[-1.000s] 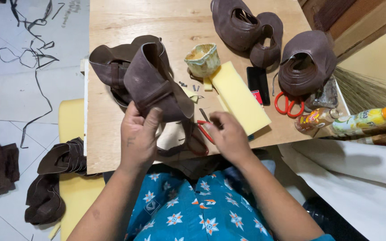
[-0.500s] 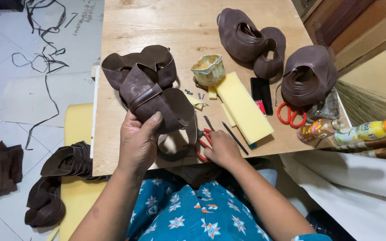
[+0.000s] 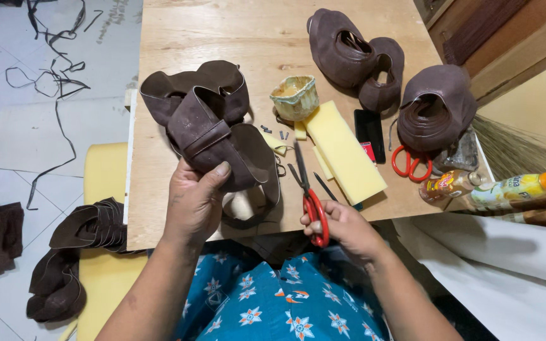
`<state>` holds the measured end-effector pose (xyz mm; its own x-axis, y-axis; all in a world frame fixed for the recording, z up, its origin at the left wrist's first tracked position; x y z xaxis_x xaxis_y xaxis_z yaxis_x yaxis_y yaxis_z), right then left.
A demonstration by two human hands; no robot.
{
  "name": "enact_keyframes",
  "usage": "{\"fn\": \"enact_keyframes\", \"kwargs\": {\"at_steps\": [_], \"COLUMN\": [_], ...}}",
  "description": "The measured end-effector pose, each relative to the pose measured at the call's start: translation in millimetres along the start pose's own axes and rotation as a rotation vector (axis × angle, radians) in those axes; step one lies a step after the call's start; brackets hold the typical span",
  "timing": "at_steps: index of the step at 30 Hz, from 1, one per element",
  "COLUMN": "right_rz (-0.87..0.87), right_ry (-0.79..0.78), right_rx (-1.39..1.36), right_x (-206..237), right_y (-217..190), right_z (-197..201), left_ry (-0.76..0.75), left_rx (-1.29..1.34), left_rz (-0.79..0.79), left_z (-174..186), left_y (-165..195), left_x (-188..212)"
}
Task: The person uses red-handled scissors to trim excess material from brown shoe upper parts. They pick up each part, cut along the edges, and place the finished pieces into a stack on the table.
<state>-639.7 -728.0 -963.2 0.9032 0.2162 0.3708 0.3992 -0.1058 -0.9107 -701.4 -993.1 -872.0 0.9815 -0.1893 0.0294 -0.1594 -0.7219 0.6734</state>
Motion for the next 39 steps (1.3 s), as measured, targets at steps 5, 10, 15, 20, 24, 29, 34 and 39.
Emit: {"fn": "enact_keyframes", "kwargs": {"at_steps": [5, 10, 15, 20, 24, 29, 34, 39], "right_rz": [0.172, 0.171, 0.034, 0.022, 0.007, -0.03, 0.018, 0.009], "right_ry": [-0.047, -0.182, -0.165, -0.109, -0.088, -0.062, -0.066, -0.059], "right_rx": [0.055, -0.022, -0.007, 0.003, 0.014, -0.051, -0.062, -0.005], "right_x": [7.0, 7.3, 12.9, 10.7, 8.8, 9.4, 10.5, 10.8], "right_y": [-13.7, -10.4, 5.9, 15.2, 22.9, 32.4, 33.6, 33.6], "right_z": [-24.7, -39.6, -41.6, -40.0, -36.3, -34.2, -34.0, -32.0], "left_ry": [-0.04, -0.004, 0.056, 0.064, 0.078, 0.091, 0.1, 0.075], "left_rx": [-0.003, -0.013, 0.019, 0.014, -0.006, -0.006, -0.014, -0.009], "left_rz": [0.055, 0.105, 0.127, 0.106, 0.108, 0.131, 0.16, 0.168], "left_z": [-8.3, -3.9, 4.4, 6.4, 8.0, 7.9, 9.7, 13.0], "left_y": [-16.9, -36.9, -49.8, -56.4, -60.9, -64.4, -67.9, -68.4], "left_x": [-5.9, -8.6, -6.8, -6.3, -4.9, -4.0, -3.7, -5.7]}}
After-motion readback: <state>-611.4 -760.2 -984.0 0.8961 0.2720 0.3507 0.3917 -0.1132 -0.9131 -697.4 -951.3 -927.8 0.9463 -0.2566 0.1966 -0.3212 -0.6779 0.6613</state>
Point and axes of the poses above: each hand's wrist, its own x-axis away from the middle knuckle, its own z-axis out of the back of the hand, y = z × x, the point moved 8 cm from there along -x, towards the middle knuckle, and after that the axes turned 8 degrees about z, right-handed, at the moved point
